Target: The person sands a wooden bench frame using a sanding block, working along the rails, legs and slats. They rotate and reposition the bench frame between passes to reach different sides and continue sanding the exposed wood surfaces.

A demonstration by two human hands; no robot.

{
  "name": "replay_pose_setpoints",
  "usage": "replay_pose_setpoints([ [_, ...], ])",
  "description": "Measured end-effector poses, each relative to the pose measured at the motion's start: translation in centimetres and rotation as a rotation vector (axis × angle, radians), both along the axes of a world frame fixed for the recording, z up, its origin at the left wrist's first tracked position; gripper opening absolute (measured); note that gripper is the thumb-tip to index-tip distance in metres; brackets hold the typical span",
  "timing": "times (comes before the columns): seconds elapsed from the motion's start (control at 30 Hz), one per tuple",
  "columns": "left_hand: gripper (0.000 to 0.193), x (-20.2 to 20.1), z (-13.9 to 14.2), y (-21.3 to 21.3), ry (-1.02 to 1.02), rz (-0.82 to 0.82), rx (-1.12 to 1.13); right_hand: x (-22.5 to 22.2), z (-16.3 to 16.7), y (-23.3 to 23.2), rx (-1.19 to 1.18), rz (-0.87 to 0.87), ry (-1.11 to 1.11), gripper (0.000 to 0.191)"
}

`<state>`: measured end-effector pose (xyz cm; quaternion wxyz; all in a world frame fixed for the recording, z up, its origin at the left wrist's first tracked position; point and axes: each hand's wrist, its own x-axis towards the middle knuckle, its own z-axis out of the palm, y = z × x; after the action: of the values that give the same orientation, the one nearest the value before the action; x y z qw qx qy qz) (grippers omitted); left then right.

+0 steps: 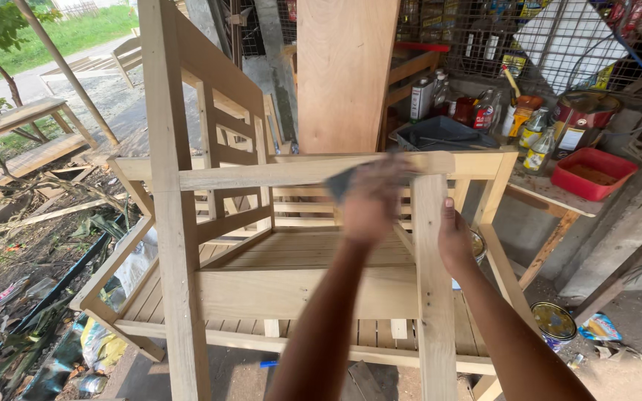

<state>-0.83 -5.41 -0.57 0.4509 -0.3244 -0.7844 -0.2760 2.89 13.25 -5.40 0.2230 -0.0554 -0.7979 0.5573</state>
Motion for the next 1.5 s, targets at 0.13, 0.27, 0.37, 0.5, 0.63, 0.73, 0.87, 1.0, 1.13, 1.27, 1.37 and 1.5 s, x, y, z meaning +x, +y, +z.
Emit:
replay_pose_setpoints([
  [0.13,0.038,-1.2,0.6,-11.6,0.09,0.419,0.165,-0.2,-0.2,-0.1,-0.074,-0.028,0.033,0.097],
  [0.27,0.042,-0.7,2.6,-7.2,0.037,0.585,0.325,-0.1,0.3,0.0,0.0,0.019,0.036,0.094],
  [0.37,0.048,1.1,3.4,2.7,0.001,0.39,0.14,0.1,0.7,0.1,0.004,0.058,0.115,0.09],
  [0.5,0.045,2.0,3.1,4.9,-0.022,0.137,-0.001,0.7,1.2,-0.2,0.046,-0.015,0.034,0.087],
  [0.63,0.043,0.6,2.8,-5.4,0.004,0.337,-0.033,1.1,1.7,-0.4,-0.005,0.034,-0.012,0.087],
  [0.73,0.038,1.6,2.7,-13.7,0.088,0.67,-0.046,1.2,2.0,-0.5,-0.015,0.026,0.048,0.092],
  [0.87,0.039,6.2,1.4,-22.8,-0.715,0.917,0.383,1.5,2.5,-0.5,0.01,-0.046,-0.107,0.099],
  [1.0,0.041,9.9,-0.3,-27.3,-0.284,0.636,0.89,2.0,2.9,-0.6,-0.053,-0.004,-0.03,0.1],
  [1.13,0.047,8.5,0.3,-24.6,-0.449,0.293,1.256,2.6,3.2,-1.0,-0.078,0.018,0.013,0.103],
  [1.27,0.06,5.9,2.7,-16.8,-0.458,0.068,1.374,3.7,3.2,-1.1,-0.136,0.004,-0.056,0.105],
  [1.37,0.063,4.8,4.0,-12.1,-0.515,-0.06,1.518,5.0,2.6,-0.8,-0.087,-0.013,-0.001,0.105],
  [1.5,0.061,3.6,4.1,-8.5,-0.491,0.206,1.351,7.0,1.2,-0.2,-0.059,-0.021,0.066,0.106],
])
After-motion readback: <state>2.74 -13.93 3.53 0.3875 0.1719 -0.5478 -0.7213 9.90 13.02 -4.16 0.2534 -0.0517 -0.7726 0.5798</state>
